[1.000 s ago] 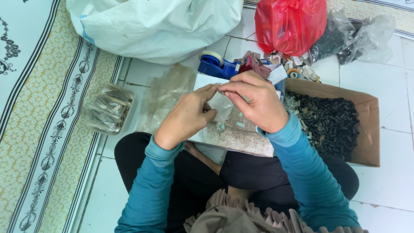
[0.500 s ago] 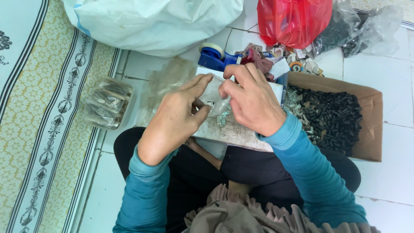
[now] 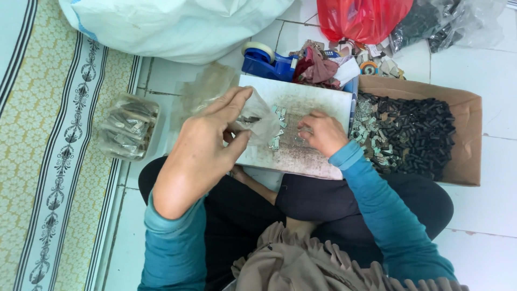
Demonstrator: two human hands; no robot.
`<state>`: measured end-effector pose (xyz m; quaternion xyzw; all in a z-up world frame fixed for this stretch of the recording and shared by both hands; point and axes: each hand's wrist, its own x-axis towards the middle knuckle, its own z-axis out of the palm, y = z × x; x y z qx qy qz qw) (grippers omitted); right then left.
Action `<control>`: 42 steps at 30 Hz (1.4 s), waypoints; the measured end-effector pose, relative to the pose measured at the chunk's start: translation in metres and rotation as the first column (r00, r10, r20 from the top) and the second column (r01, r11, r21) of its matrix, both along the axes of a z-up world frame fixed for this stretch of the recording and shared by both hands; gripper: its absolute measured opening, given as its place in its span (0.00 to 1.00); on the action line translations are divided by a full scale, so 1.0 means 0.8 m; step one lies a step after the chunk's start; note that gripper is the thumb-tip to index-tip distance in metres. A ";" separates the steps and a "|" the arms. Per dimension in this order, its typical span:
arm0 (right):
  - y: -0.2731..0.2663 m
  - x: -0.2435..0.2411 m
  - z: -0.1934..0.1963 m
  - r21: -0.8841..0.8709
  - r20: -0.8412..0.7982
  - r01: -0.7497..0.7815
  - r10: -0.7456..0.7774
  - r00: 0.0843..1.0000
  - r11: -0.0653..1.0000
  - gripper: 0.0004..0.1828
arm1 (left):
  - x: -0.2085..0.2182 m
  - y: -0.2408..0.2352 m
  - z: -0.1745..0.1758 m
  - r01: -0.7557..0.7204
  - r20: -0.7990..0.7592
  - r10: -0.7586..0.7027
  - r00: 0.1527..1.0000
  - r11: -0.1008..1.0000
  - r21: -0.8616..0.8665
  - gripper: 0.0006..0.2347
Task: The person sits on the floor and places small metal hardware pieces into a clear plastic bag. They then seal the bag and set it aside, repeating the process with another bag.
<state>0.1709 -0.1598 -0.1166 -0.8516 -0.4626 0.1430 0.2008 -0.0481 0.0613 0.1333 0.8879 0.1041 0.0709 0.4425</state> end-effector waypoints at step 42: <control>-0.010 0.018 -0.100 -0.152 0.255 0.030 0.010 0.967 0.988 0.10 | 0.010 -0.025 -0.001 -0.041 -0.064 0.036 0.997 0.996 -0.073 0.24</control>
